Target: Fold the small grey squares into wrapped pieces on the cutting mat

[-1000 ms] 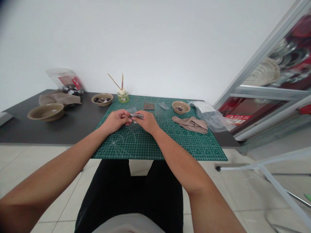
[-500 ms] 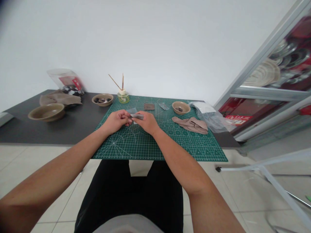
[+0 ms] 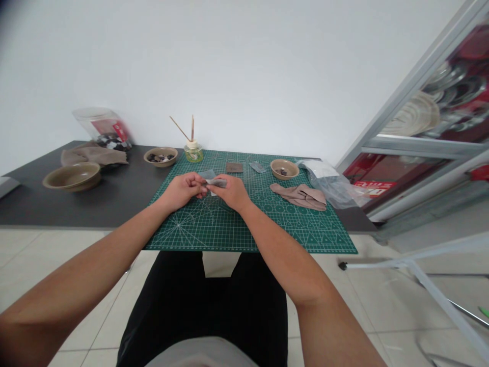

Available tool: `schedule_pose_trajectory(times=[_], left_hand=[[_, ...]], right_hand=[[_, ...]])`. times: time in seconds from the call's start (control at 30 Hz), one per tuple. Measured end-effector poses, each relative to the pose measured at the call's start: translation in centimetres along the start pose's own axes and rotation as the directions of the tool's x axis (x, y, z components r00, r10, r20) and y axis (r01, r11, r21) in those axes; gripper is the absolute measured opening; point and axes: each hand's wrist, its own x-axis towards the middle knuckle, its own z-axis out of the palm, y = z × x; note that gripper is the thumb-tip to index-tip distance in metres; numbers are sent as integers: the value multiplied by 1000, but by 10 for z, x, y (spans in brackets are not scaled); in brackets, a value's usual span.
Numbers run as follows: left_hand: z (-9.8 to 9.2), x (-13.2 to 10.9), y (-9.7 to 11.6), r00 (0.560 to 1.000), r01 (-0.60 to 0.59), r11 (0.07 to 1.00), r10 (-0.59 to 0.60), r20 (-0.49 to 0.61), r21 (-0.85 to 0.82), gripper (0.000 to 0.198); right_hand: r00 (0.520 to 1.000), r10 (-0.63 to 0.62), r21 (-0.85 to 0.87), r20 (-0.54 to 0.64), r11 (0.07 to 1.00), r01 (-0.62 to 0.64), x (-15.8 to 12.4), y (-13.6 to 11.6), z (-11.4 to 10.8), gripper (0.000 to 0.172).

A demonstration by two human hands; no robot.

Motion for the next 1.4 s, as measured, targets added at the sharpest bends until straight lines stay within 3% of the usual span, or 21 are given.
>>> schedule_pose_trajectory(times=[0.6, 0.9, 1.1, 1.4], left_hand=[[0, 1, -1, 999, -18, 1000, 18, 30, 3, 28], [-3, 1, -1, 982, -167, 942, 185, -34, 290, 22], [0, -1, -1, 993, -112, 978, 115, -8, 174, 27], [1, 2, -6, 995, -77, 995, 80, -51, 64, 30]], right_hand=[[1000, -11, 39, 21, 999, 11, 0, 2, 1, 20], [996, 3, 37, -85, 999, 0, 3, 4, -1, 22], [985, -68, -74, -157, 996, 57, 2, 10, 4, 25], [982, -190, -245, -24, 953, 178, 1, 6, 7, 23]])
